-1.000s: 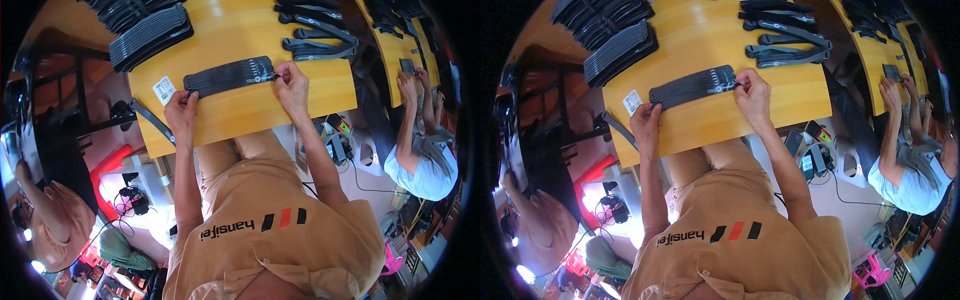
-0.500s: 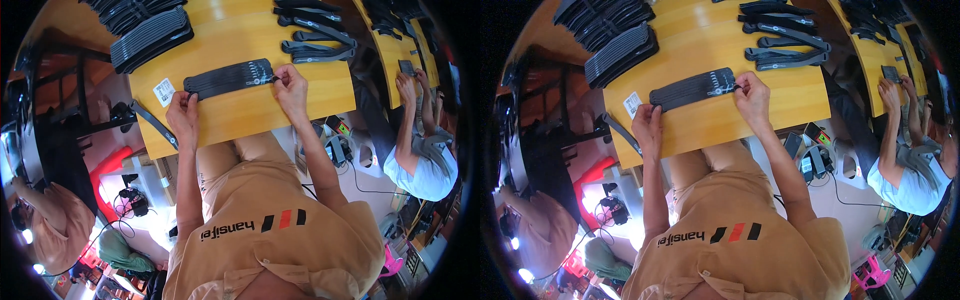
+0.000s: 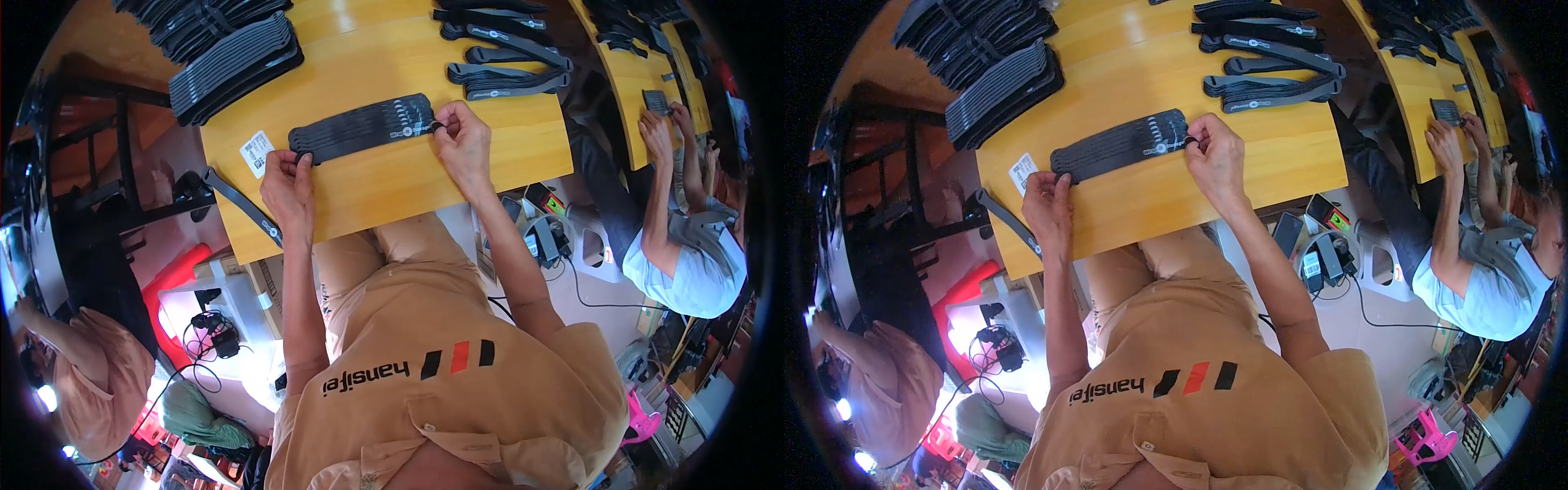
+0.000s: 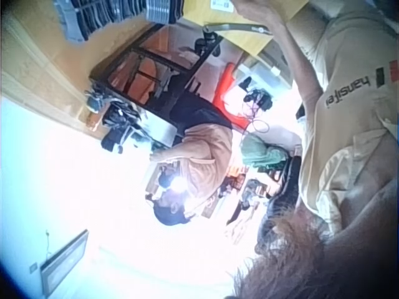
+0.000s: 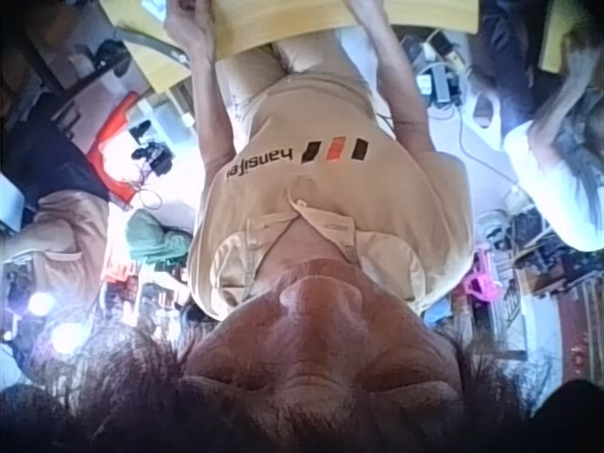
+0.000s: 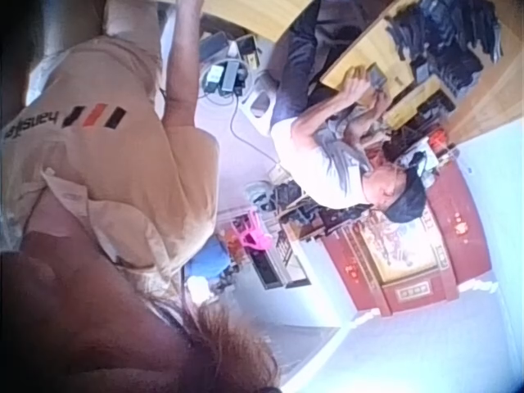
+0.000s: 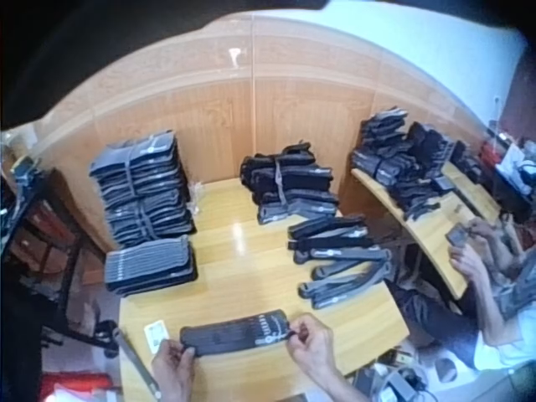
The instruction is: The recorder is assembling black plastic straps by attaching small plastic clips or components to them.
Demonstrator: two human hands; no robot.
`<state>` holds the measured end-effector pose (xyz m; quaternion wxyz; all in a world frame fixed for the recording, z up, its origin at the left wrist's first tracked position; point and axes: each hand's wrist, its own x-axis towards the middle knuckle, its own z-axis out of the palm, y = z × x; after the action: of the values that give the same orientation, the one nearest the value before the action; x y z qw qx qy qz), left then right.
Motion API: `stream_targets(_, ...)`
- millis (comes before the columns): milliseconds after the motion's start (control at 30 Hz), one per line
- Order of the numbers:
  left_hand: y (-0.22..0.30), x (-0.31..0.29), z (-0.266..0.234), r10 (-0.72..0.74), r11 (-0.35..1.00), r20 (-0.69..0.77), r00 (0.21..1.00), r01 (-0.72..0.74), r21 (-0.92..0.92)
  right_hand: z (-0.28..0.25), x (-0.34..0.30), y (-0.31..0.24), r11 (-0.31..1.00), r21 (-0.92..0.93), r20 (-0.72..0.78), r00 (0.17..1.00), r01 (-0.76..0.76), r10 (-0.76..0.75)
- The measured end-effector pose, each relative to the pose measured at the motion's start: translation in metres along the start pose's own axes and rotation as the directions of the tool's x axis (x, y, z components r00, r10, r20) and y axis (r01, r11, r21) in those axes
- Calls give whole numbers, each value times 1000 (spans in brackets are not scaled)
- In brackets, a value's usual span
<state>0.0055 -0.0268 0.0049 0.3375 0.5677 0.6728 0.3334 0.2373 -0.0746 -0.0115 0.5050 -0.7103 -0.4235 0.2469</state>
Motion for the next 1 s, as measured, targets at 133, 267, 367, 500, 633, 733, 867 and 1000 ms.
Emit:
stream_targets(133, -3, 2, 0, 70, 997, -42, 997, -71, -18, 0, 0, 0, 996, -68, -14, 998, 53, -54)
stream_targets(267, -7, 2, -1, 87, 995, -31, 996, -85, 42, 1, 0, -2, 986, -115, -32, 992, 120, -124)
stream_targets(367, -13, 3, -1, 121, 992, -38, 992, -122, -24, 1, 0, -5, 978, -140, -24, 987, 156, -161)
stream_targets(500, 11, -5, -10, -34, 993, 20, 999, 36, -116, -9, 4, 0, 977, -145, 0, 987, 158, -159)
stream_targets(633, 13, -9, -21, 110, 993, -90, 990, -107, 45, -19, 0, -25, 939, -254, 52, 973, 233, -227)
stream_targets(733, 17, -12, 2, 549, 752, 87, 831, -537, 382, -5, -4, -32, 814, -388, 182, 902, 432, -392)
stream_targets(867, 7, -11, 31, 580, 572, 279, 765, -626, 530, 14, -6, -17, 644, -505, 421, 816, 574, -396)
stream_targets(1000, 2, -10, 33, 554, 581, 348, 756, -651, 489, 15, -7, -7, 539, -601, 481, 806, 590, -346)
